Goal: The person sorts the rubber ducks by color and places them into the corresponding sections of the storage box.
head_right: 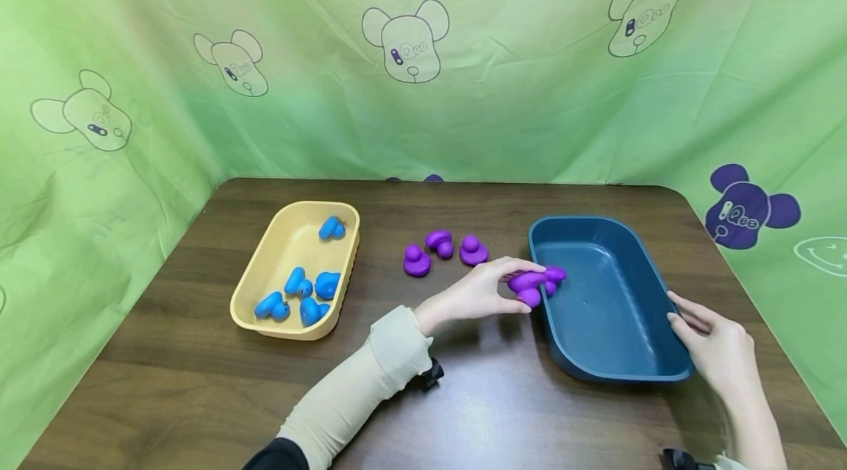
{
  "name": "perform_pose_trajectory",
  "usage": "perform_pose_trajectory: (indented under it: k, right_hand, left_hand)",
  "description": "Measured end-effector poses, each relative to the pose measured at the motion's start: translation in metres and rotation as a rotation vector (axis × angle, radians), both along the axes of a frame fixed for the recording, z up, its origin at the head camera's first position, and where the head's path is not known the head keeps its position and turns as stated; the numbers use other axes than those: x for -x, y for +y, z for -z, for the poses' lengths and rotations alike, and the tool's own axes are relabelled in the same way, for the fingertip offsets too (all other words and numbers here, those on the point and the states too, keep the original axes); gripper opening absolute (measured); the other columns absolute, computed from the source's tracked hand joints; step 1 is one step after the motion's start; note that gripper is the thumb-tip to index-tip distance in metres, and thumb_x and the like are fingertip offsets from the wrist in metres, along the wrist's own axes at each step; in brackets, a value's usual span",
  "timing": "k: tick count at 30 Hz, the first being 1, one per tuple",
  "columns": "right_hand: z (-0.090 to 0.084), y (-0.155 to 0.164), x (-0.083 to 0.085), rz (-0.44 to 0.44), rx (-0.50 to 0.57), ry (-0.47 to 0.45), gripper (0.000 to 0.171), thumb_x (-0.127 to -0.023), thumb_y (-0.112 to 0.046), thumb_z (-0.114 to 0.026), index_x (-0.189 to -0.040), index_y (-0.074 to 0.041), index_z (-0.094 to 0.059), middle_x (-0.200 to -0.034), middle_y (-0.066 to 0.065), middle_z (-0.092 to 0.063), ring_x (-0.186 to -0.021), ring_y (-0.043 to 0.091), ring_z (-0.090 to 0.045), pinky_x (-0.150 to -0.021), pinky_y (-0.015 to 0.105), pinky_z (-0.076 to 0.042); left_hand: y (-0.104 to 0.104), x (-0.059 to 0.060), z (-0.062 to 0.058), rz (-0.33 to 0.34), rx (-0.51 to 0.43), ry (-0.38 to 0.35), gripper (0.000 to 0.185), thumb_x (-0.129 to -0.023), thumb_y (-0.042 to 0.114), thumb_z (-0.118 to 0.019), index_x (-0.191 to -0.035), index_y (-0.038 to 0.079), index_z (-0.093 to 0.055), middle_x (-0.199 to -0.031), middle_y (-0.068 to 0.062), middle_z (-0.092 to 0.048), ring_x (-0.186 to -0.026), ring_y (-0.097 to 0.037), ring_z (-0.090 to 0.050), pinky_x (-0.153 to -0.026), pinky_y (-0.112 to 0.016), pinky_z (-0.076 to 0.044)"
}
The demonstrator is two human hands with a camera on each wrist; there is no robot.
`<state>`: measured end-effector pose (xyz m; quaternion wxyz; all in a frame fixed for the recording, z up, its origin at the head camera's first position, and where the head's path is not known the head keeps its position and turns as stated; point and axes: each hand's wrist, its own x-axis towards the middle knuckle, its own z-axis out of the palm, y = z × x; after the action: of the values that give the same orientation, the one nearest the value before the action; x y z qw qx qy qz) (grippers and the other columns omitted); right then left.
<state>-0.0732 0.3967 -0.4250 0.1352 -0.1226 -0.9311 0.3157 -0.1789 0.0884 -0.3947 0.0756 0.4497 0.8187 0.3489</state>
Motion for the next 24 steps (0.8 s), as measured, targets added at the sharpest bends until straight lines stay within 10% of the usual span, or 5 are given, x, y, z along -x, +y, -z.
perform_pose_trajectory:
  k: [24]
  right_hand:
    - [-0.001,-0.001,-0.001,0.009,-0.025,0.002,0.038,-0.084,-0.030,-0.059,-0.121,-0.034,-0.050,-0.068,-0.051,-0.032,-0.069,-0.030,-0.025,-0.055,0.007,-0.027]
  left_hand:
    - [0.029,-0.020,0.003,0.072,0.035,0.039,0.055,-0.077,0.030,-0.068,-0.128,0.022,-0.048,-0.121,0.005,-0.050,-0.097,0.006,-0.041,-0.081,-0.003,-0.027]
